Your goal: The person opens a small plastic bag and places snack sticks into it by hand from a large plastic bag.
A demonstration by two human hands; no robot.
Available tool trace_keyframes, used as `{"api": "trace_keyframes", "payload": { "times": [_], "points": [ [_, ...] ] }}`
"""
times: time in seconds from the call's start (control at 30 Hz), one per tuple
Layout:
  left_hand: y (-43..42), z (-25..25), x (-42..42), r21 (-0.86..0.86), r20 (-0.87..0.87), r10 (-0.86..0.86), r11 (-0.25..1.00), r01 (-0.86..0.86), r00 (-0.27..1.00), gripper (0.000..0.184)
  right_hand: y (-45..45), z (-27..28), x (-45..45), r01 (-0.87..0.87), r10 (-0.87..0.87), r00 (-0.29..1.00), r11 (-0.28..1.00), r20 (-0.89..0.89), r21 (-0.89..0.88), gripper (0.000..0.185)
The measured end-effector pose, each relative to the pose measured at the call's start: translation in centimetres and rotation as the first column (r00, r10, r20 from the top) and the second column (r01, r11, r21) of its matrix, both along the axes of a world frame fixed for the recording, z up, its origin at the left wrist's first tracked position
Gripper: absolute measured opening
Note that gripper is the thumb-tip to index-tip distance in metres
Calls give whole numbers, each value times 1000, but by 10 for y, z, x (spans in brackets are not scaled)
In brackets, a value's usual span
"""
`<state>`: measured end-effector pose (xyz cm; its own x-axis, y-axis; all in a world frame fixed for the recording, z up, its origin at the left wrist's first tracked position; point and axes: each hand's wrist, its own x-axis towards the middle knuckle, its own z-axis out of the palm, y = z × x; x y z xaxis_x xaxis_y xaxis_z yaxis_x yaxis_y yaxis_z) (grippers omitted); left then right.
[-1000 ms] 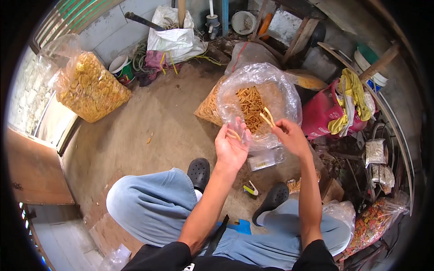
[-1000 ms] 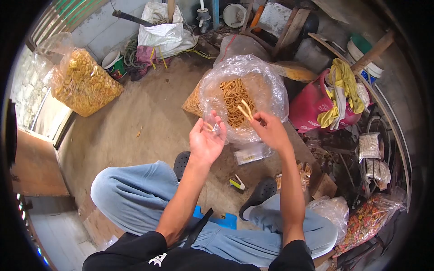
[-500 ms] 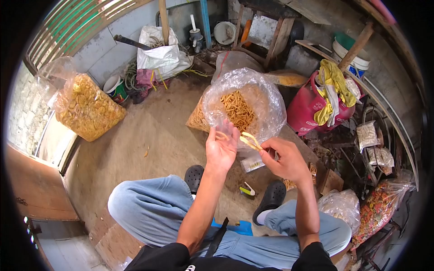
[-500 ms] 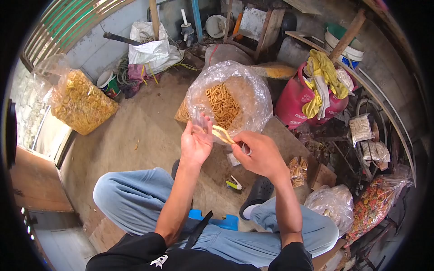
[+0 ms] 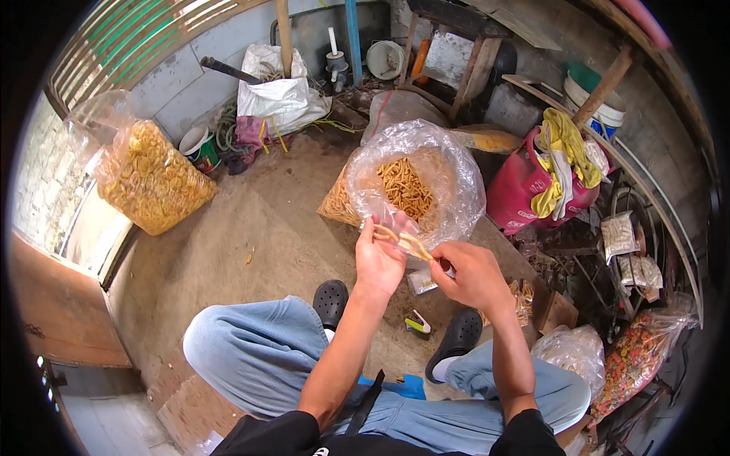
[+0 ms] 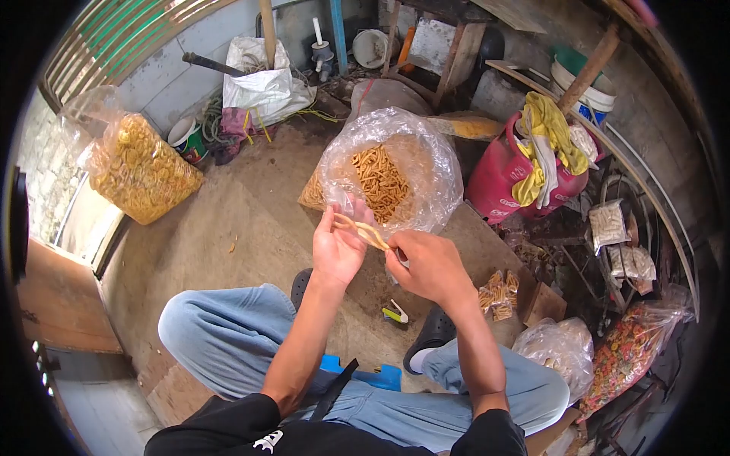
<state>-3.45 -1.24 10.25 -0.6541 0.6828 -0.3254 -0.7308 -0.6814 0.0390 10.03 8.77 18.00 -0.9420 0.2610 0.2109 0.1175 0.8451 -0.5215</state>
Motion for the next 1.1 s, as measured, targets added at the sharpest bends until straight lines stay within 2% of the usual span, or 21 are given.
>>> {"api": "trace_keyframes", "payload": {
  "times": [0.13, 0.2, 0.4, 0.43, 0.5, 0.63, 0.73, 0.8, 0.87, 0.93, 1.0, 1.1],
  "points": [
    [2, 3, 8, -29, -45, -26, 999, 25, 999, 17, -1, -1, 0, 11, -11, 1000, 999, 5, 31, 15],
    [5, -2, 9, -22, -90, -21, 1000, 19, 996, 17, -2, -1, 0, 44, -45, 998, 999, -42, -21, 12],
    [7, 3, 12, -85, -46, 3, 996, -7, 999, 22, -7, 7, 1, 72, -86, 992, 986, -87, -148, 11],
    [8, 2, 12, -85, -47, 3, 996, -7, 999, 22, -7, 11, 2, 73, -87, 992, 986, -88, -149, 11],
    [8, 1, 10, -84, -27, 13, 996, -16, 1000, 23, -6, 18, 4, 69, -65, 997, 986, 33, -149, 14],
    [7, 7, 11, -116, -15, 25, 993, -27, 1000, 23, -11, 17, 5, 53, -57, 998, 988, -22, -146, 13],
    [6, 8, 12, -85, -42, 16, 996, -20, 999, 23, -14, 10, 1, 84, -93, 993, 989, -73, -122, 13],
    [2, 12, 15, -68, -202, -87, 995, 75, 976, 24, -15, 3, -3, 144, -162, 981, 977, -111, -155, 13],
    [4, -3, 14, -54, -211, -111, 993, 102, 971, 27, -15, -5, -5, 160, -184, 973, 973, -136, -167, 14],
    [5, 3, 16, -41, -220, -133, 991, 128, 966, 29, -14, -15, -8, 175, -204, 966, 968, -161, -179, 15],
    [7, 13, 22, -62, -97, -52, 997, 46, 994, 34, -12, -25, -11, 200, -228, 962, 963, -149, -181, 16],
    [7, 3, 21, 15, -153, -78, 997, 81, 985, 39, -10, -32, -13, 172, -203, 959, 972, -196, -163, 15]
  ]
}}
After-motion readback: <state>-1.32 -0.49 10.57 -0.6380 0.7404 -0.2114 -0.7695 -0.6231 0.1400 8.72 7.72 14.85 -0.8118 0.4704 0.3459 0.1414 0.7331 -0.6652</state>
